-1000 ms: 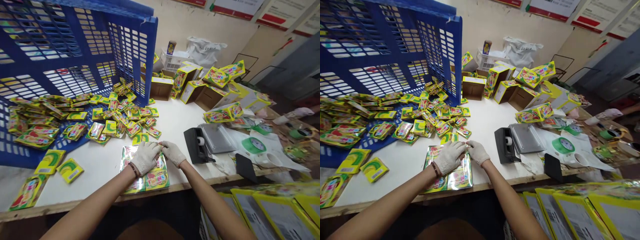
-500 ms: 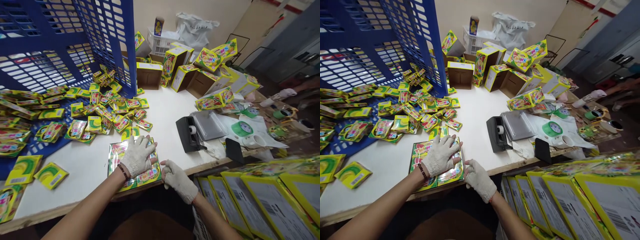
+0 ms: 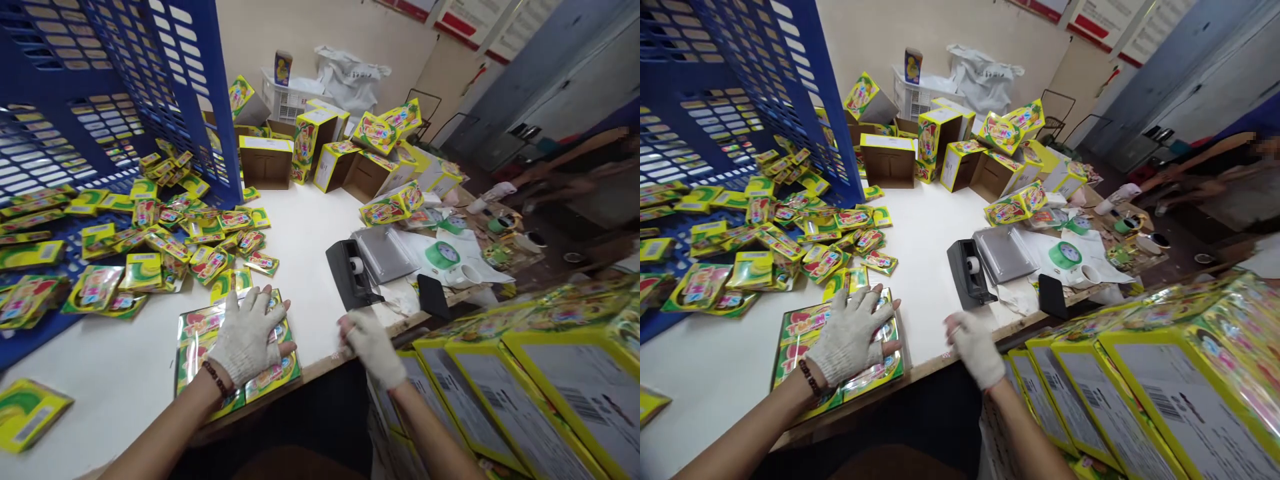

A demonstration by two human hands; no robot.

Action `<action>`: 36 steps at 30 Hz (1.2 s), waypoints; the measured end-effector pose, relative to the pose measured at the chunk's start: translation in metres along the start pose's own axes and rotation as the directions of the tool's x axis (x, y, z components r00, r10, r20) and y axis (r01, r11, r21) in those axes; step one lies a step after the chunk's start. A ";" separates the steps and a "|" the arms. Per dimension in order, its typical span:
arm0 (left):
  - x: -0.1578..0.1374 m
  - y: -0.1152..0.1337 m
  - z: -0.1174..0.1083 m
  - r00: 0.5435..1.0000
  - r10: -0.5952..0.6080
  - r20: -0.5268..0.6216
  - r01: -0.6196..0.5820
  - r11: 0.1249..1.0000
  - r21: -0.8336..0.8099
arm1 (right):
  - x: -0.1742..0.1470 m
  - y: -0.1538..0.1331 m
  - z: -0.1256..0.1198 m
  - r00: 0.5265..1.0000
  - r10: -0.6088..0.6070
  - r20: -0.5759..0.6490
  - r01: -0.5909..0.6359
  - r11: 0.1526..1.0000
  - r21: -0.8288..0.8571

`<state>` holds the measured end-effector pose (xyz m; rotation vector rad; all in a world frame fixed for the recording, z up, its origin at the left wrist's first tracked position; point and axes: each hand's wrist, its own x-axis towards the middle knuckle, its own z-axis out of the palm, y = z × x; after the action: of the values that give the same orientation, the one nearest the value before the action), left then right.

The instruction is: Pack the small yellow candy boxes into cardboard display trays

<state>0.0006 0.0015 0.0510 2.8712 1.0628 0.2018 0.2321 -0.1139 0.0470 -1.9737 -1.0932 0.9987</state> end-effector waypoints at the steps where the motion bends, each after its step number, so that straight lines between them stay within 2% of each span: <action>1: 0.000 0.000 0.001 1.000 0.000 -0.005 0.000 1.000 0.001 | 0.009 0.005 -0.022 0.987 -0.013 -0.163 0.007 0.999 -0.033; 2: 0.000 0.000 0.001 1.000 -0.001 -0.010 0.001 1.000 0.002 | 0.019 0.011 -0.043 0.946 -0.026 -0.322 0.005 0.998 -0.065; 3: 0.000 0.000 0.001 1.000 -0.001 -0.013 0.001 1.000 0.004 | 0.029 0.017 -0.061 0.912 -0.036 -0.408 0.001 0.996 -0.085; 4: 0.000 -0.001 0.001 1.000 -0.001 -0.016 0.001 1.000 0.008 | 0.039 0.024 -0.075 0.899 -0.049 -0.436 0.007 0.995 -0.098; 6: -0.001 -0.001 0.001 1.000 0.000 -0.021 0.001 1.000 0.017 | 0.057 0.035 -0.090 0.915 -0.065 -0.398 0.028 0.995 -0.097; 9: -0.001 -0.002 0.001 1.000 0.005 -0.030 -0.004 0.999 0.034 | 0.075 0.045 -0.086 0.952 -0.091 -0.294 0.076 0.995 -0.061; 13: -0.001 -0.003 0.005 0.999 0.015 -0.036 -0.014 0.999 0.046 | 0.082 0.044 -0.072 0.935 -0.144 -0.324 0.142 0.989 -0.030; 18: 0.000 -0.004 0.006 0.999 0.029 -0.045 -0.026 0.997 0.069 | 0.061 0.040 -0.074 0.883 -0.186 -0.430 0.194 0.981 -0.026; 21: 0.000 -0.004 0.006 0.998 0.041 -0.055 -0.036 0.997 0.074 | 0.036 0.045 -0.073 0.882 -0.160 -0.442 0.173 0.985 -0.013; 25: 0.000 -0.005 0.008 0.997 0.053 -0.057 -0.049 0.996 0.075 | 0.017 0.058 -0.060 0.923 -0.033 -0.383 0.087 0.988 0.125; 29: 0.001 -0.006 0.010 0.997 0.050 -0.059 -0.045 0.996 0.075 | 0.024 0.074 -0.043 0.950 0.073 -0.303 0.017 0.959 0.282; 33: 0.000 -0.003 0.005 0.999 0.023 -0.041 -0.021 0.999 0.050 | 0.023 0.088 -0.042 0.960 0.127 -0.249 -0.033 0.936 0.350; 34: 0.000 -0.002 0.003 1.000 0.014 -0.028 -0.013 0.999 0.037 | 0.020 0.089 -0.044 0.971 0.129 -0.202 -0.050 0.933 0.358; 36: -0.001 -0.001 0.000 1.000 -0.005 -0.002 0.005 1.000 0.009 | 0.013 0.082 -0.046 0.995 0.103 -0.013 -0.091 0.926 0.367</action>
<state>-0.0006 0.0013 0.0512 2.8767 1.0734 0.2000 0.3077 -0.1459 -0.0018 -1.7432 -0.7326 1.1284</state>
